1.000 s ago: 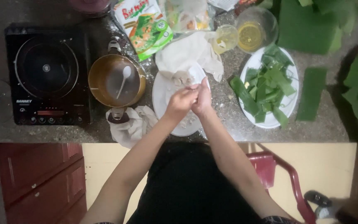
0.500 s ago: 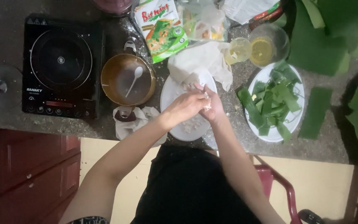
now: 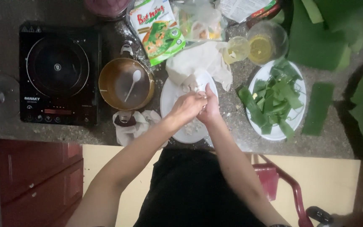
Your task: Kneading and shaping a small ball of white dough on a plate by hand in a kitchen setting.
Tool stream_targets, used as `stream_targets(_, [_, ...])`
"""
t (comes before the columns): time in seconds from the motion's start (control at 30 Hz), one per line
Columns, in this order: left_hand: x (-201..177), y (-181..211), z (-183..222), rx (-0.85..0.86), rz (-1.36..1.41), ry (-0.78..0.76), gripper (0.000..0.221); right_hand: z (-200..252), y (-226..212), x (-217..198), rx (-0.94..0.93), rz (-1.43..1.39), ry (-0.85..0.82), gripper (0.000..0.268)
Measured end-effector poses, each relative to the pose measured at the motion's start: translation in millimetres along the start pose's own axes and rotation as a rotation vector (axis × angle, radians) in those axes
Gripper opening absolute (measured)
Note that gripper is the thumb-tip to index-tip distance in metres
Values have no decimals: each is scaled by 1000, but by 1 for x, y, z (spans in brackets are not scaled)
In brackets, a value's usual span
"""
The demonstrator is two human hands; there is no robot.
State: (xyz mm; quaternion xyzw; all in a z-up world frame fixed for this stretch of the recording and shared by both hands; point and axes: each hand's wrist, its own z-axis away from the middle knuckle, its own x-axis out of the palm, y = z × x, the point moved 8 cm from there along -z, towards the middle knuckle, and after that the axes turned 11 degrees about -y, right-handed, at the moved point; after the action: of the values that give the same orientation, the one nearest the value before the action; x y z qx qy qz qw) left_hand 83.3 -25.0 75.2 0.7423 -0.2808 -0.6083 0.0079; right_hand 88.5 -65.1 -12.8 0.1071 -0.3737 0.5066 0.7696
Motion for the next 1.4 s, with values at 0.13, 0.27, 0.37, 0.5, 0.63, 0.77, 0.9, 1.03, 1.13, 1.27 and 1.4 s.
stream_targets(0.13, [-12,0,4,16,14,-39,32,3,-13,13,-50,-113,44,51])
stream_targets(0.27, [-11,6,8,32,106,-22,42,21,-28,52,-91,-139,-50,52])
stream_targets(0.37, [-5,-9,21,-19,257,92,43,-10,-40,8,-121,-80,-34,51])
stream_targets(0.5, [-7,-31,39,-270,551,24,43,-30,-45,-31,-143,100,68,50])
stream_targets(0.63, [71,-64,73,-358,400,37,29,-10,-49,-8,-172,184,109,51])
stream_targets(0.77, [136,-91,75,-490,273,-171,33,-13,-61,-12,-222,225,116,52])
stream_targets(0.9, [163,-104,50,-288,-56,85,35,-5,-68,-8,-218,262,113,53])
stream_targets(1.03, [113,-96,2,-602,215,-473,56,-16,-64,-30,-152,142,-17,63])
stream_targets(1.13, [150,-116,11,-608,28,-661,54,-12,-58,-40,-77,160,-49,55])
stream_targets(1.27, [158,-139,4,-403,-153,-282,28,-20,-44,-78,-4,270,5,40])
stream_targets(1.4, [133,-139,3,-567,58,-642,33,-32,-25,-101,-9,385,46,66])
